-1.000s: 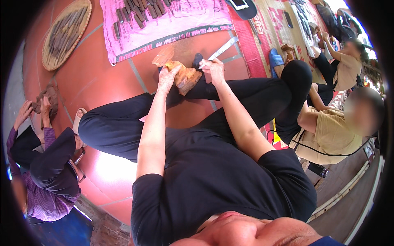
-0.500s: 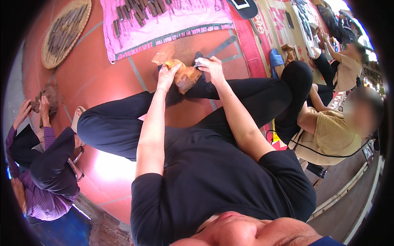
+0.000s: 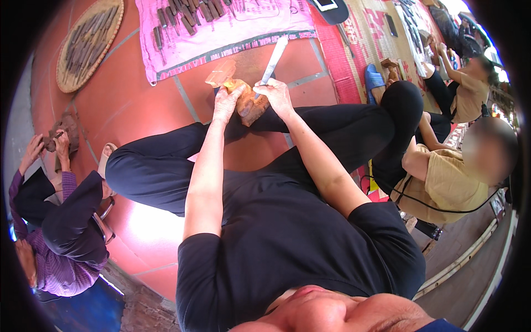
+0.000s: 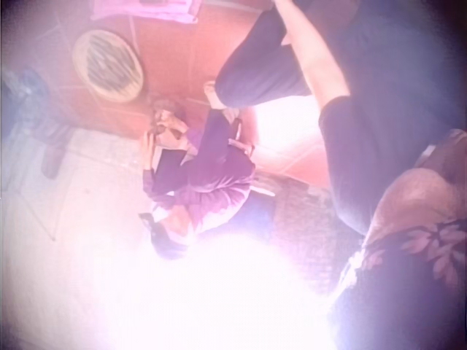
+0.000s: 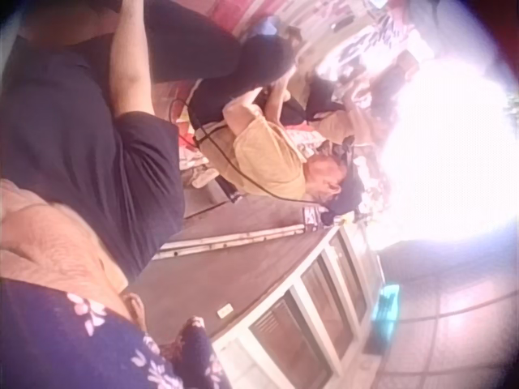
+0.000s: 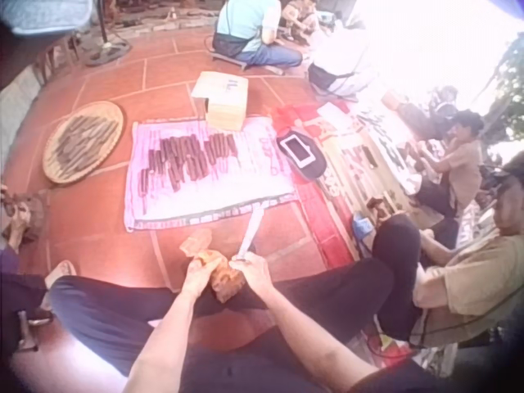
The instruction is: The person sits on the floor and carves a small wooden object using a knife. They hold the wood in their left hand and shape it with the knife in their right hand, rotating the piece as needed. Finished wooden items are visible on a pink cloth nearby.
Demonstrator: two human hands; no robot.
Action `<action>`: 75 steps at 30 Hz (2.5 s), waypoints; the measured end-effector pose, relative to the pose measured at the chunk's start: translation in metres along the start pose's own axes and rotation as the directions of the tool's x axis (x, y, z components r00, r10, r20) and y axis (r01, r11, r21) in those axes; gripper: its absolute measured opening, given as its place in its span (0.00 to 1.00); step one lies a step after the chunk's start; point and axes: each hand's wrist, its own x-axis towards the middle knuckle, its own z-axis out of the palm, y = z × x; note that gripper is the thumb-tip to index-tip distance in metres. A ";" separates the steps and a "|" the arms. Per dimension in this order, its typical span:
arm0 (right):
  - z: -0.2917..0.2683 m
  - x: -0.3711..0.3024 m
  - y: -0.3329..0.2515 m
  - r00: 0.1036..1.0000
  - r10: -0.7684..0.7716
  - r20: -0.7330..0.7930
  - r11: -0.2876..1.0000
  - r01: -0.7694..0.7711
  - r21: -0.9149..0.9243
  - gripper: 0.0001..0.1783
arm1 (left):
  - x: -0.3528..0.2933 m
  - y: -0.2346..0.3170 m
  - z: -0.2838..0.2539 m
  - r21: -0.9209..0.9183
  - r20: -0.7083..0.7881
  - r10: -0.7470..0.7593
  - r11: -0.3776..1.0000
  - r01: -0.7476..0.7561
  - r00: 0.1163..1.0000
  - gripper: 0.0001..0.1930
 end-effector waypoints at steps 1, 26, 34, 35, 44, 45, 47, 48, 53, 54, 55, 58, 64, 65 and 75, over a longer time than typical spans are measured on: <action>0.000 0.004 0.002 0.999 0.035 -0.033 0.999 -0.034 0.008 0.07 | 0.001 -0.003 0.000 -0.017 -0.004 0.014 1.000 -0.014 1.000 0.27; -0.022 0.078 -0.119 0.993 -0.081 -0.084 0.947 0.103 0.304 0.05 | -0.008 0.007 0.001 0.027 0.019 0.119 0.993 -0.119 0.993 0.29; 0.024 0.176 -0.461 0.869 -0.419 0.263 0.898 0.440 -0.021 0.09 | 0.005 -0.012 -0.001 0.012 0.006 0.072 0.997 -0.072 0.997 0.26; 0.025 0.174 -0.486 0.889 -0.398 0.226 0.908 0.417 -0.038 0.11 | 0.006 -0.008 0.001 0.035 0.014 0.065 0.997 -0.066 0.998 0.27; 0.027 0.094 -0.326 0.861 -0.325 0.391 0.944 0.269 0.192 0.08 | 0.007 -0.020 -0.005 0.040 0.006 0.072 0.997 -0.072 0.997 0.26; 0.019 0.080 -0.301 0.893 -0.281 0.350 0.954 0.220 0.204 0.08 | 0.010 -0.017 0.000 0.031 0.027 0.070 0.997 -0.070 0.997 0.27; 0.004 0.061 -0.243 0.935 -0.168 0.314 0.968 0.096 0.232 0.08 | 0.010 -0.013 0.003 0.045 0.036 0.086 0.995 -0.088 0.996 0.28; -0.003 0.055 -0.210 0.944 -0.097 0.316 0.970 0.019 0.243 0.08 | 0.008 -0.010 0.003 0.068 0.030 0.104 0.992 -0.106 0.994 0.28; -0.016 0.009 -0.083 0.970 0.202 0.137 0.949 -0.228 0.217 0.04 | -0.012 0.016 -0.003 0.024 0.061 0.045 0.999 -0.047 0.997 0.29; -0.019 0.003 -0.067 0.976 0.176 0.128 0.956 -0.200 0.213 0.04 | -0.012 0.016 -0.004 0.109 0.053 0.046 0.993 -0.052 0.998 0.29; -0.022 0.000 -0.053 0.982 0.150 0.114 0.963 -0.172 0.209 0.05 | -0.014 0.022 -0.002 0.125 0.037 0.067 0.990 -0.072 0.997 0.27; -0.020 -0.006 -0.035 0.993 0.106 0.049 0.962 -0.115 0.248 0.06 | -0.015 0.024 -0.001 0.102 0.007 0.062 0.993 -0.062 0.998 0.25; -0.033 0.008 -0.030 0.999 0.049 -0.001 0.936 -0.045 0.349 0.04 | -0.004 0.017 0.001 -0.258 0.010 -0.029 0.966 0.031 1.000 0.21; -0.033 0.003 -0.029 0.996 0.085 -0.032 0.929 -0.068 0.364 0.04 | -0.003 0.011 0.000 -0.297 0.026 -0.046 0.953 0.052 0.999 0.21; -0.018 0.005 -0.019 0.994 0.083 0.070 0.932 -0.102 0.348 0.07 | -0.003 0.019 -0.003 -0.230 0.045 -0.071 0.970 0.079 0.996 0.20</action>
